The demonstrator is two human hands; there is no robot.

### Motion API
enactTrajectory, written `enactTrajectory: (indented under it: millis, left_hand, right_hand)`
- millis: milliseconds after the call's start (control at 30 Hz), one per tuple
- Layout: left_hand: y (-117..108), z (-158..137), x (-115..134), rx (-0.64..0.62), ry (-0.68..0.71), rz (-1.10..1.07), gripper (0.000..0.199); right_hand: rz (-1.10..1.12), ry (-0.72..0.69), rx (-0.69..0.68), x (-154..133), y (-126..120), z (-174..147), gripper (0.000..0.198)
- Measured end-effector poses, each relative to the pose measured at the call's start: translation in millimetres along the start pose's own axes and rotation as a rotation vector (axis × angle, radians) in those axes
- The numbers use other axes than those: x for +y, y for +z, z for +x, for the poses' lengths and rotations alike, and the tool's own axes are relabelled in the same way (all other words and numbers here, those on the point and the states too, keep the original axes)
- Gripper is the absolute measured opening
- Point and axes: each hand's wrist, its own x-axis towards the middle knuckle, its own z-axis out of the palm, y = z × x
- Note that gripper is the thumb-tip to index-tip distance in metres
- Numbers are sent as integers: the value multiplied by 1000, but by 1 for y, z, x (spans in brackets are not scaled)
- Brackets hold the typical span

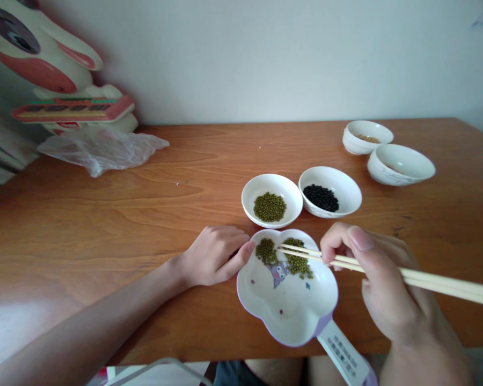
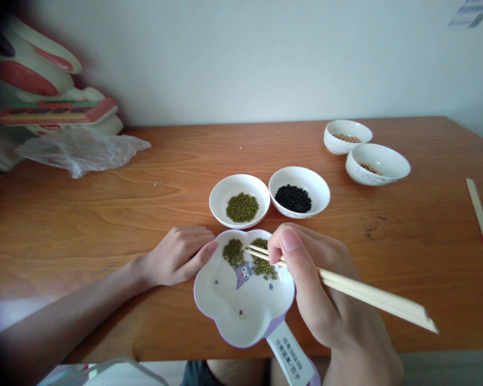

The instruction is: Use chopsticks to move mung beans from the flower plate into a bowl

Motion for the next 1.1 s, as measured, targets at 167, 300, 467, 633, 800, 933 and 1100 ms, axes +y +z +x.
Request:
enactTrajectory:
  millis: [167,300,467,633,800,933,1100]
  left_hand:
    - [-1,0,1,4,0,3,40]
    - [-1,0,1,2,-10,-2,40]
    - [-1,0,0,-4,-13,-14,39]
    - [-1,0,1,-9,-12,-24,38]
    - [-1,-1,1,-5,-14,-32,37]
    - [0,-1,1,-2,-13,-26,37]
    - [0,-1,0,-2,-13,-27,37]
  right_hand:
    - [-13,16,8,1,1,-3,49]
    - [-28,-5,6,-3,2,-2,49]
    - [-46,-39,24,-7,3,2,47]
    - [-47,-45,53,-7,5,3,47]
    - [-56,-88,87,-4,5,4,48]
    - [-36,-108,107,-6,5,3,48]
    - [-25,-193,291,-3,3,3,51]
